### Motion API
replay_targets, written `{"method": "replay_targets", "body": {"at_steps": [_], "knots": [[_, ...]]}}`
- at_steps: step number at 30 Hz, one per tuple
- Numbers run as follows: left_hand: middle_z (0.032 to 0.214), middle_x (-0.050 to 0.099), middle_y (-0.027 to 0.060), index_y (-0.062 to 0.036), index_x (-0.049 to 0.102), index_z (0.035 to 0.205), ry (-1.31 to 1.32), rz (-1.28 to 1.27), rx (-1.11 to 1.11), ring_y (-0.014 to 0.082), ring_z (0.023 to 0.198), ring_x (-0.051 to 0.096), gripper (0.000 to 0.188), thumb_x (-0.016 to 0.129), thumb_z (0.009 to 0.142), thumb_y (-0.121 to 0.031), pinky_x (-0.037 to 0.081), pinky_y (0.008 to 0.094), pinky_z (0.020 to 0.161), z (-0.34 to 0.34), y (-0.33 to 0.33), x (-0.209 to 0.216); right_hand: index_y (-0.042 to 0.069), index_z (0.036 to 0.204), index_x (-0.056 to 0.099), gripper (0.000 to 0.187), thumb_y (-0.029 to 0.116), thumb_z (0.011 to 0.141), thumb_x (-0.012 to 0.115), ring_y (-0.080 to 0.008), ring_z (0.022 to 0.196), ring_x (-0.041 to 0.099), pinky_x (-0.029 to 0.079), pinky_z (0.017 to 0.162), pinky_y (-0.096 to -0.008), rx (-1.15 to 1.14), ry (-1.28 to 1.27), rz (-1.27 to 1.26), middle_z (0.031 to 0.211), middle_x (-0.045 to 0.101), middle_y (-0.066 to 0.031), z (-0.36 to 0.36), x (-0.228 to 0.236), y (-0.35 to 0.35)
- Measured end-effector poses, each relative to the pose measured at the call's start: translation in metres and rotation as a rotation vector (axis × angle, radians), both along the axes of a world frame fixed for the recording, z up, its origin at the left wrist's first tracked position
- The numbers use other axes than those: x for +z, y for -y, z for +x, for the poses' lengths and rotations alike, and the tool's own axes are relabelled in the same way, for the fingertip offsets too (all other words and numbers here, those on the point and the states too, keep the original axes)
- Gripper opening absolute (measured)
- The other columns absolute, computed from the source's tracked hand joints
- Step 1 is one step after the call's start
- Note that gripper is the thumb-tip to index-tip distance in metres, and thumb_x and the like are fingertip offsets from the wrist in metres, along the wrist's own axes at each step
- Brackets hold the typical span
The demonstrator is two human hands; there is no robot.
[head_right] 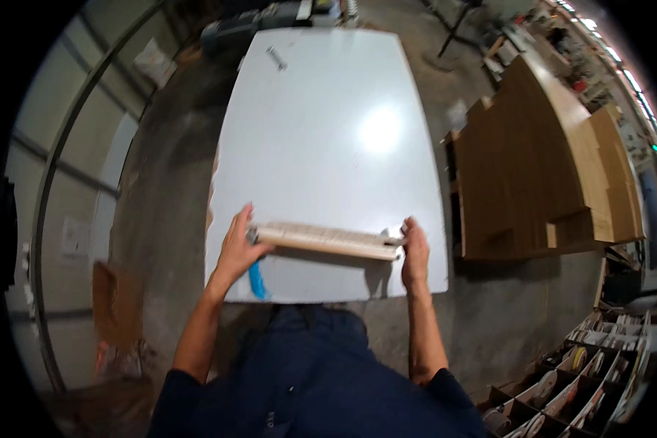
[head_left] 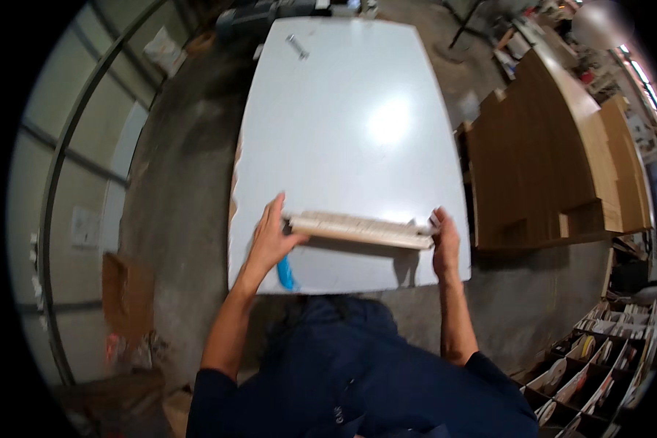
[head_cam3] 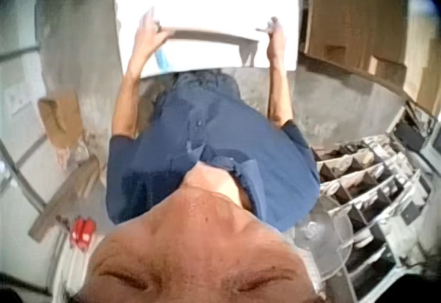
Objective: The person scrapes the edges of wooden planks using a hand tool, stacks the planks on a large pile, and checks their alignment.
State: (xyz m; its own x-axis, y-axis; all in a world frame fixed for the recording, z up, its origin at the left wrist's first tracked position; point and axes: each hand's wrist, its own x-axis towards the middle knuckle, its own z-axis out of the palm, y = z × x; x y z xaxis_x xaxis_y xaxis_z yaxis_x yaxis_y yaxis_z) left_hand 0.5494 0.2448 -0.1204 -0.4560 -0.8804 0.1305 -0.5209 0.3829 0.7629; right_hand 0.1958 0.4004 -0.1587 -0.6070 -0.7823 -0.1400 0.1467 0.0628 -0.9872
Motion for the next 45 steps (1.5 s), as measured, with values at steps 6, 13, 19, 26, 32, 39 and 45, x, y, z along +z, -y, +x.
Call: {"method": "replay_targets", "body": {"at_steps": [6,13,19,26,32,39,45], "knots": [[0.143,0.038,0.0265,0.0014,0.020,0.146,-0.396,0.168,0.090,0.0341,0.133,0.038,0.103,0.084,0.066,-0.016,0.033,0.0374,0.108,-0.015,-0.013,-0.037,-0.007,0.138,0.038,0.074,0.055,0.097,0.039,-0.0306,0.132,0.039,0.029,0.110,-0.0403,-0.073,0.023,0.018,0.141,0.042,-0.0206,0.030,0.026,0.008],[0.133,0.050,0.0246,0.0021,0.032,0.143,-0.387,0.354,0.028,0.0317,0.125,0.047,0.089,0.081,0.073,-0.024,0.036,0.0368,0.106,-0.031,-0.025,-0.014,-0.005,0.133,0.046,0.055,0.036,0.097,0.053,-0.0261,0.125,0.046,0.037,0.104,-0.0379,-0.109,-0.038,0.089,0.133,0.049,-0.0197,0.026,0.007,0.006],[0.129,0.052,0.0136,0.0058,0.036,0.140,-0.649,0.590,0.125,0.0177,0.117,0.050,0.071,0.073,0.082,-0.013,0.039,0.0285,0.101,-0.030,-0.025,-0.028,-0.002,0.123,0.054,0.047,0.018,0.083,0.068,-0.0363,0.122,0.047,0.028,0.108,-0.0483,0.116,-1.291,0.043,0.128,0.053,-0.0213,0.049,0.058,0.019],[0.136,0.047,0.0235,0.0074,0.037,0.139,-0.740,0.567,0.196,0.0262,0.124,0.048,0.068,0.071,0.086,-0.018,0.038,0.0337,0.104,-0.011,-0.014,-0.041,0.000,0.138,0.040,0.083,0.058,0.082,0.060,-0.0341,0.118,0.049,0.034,0.103,-0.0476,0.647,-1.450,0.107,0.131,0.050,-0.0197,0.100,0.072,0.055],[0.137,0.046,0.0245,0.0044,0.042,0.136,-0.624,0.295,0.479,0.0296,0.125,0.046,0.056,0.058,0.094,-0.030,0.039,0.0373,0.102,0.022,-0.015,-0.039,0.003,0.135,0.043,0.082,0.049,0.075,0.072,-0.0299,0.105,0.055,0.041,0.090,-0.0431,0.635,-1.491,0.211,0.122,0.055,-0.0155,0.099,0.064,0.057],[0.116,0.044,0.0275,0.0081,0.032,0.136,0.265,0.191,0.661,0.0427,0.112,0.042,0.080,0.071,0.080,-0.032,0.037,0.0476,0.097,0.008,-0.060,-0.055,0.003,0.131,0.045,0.083,0.046,0.069,0.079,-0.0287,0.096,0.061,0.045,0.082,-0.0426,0.760,-1.442,0.299,0.118,0.058,-0.0143,0.117,0.079,0.079],[0.110,0.047,0.0257,0.0076,0.020,0.139,0.361,0.167,0.725,0.0403,0.099,0.050,0.092,0.077,0.073,-0.022,0.043,0.0446,0.088,0.010,-0.070,-0.045,0.003,0.111,0.052,0.066,0.044,0.068,0.080,-0.0261,0.081,0.063,0.048,0.073,-0.0378,0.812,-1.433,0.326,0.091,0.063,-0.0108,0.119,0.071,0.090]]}}
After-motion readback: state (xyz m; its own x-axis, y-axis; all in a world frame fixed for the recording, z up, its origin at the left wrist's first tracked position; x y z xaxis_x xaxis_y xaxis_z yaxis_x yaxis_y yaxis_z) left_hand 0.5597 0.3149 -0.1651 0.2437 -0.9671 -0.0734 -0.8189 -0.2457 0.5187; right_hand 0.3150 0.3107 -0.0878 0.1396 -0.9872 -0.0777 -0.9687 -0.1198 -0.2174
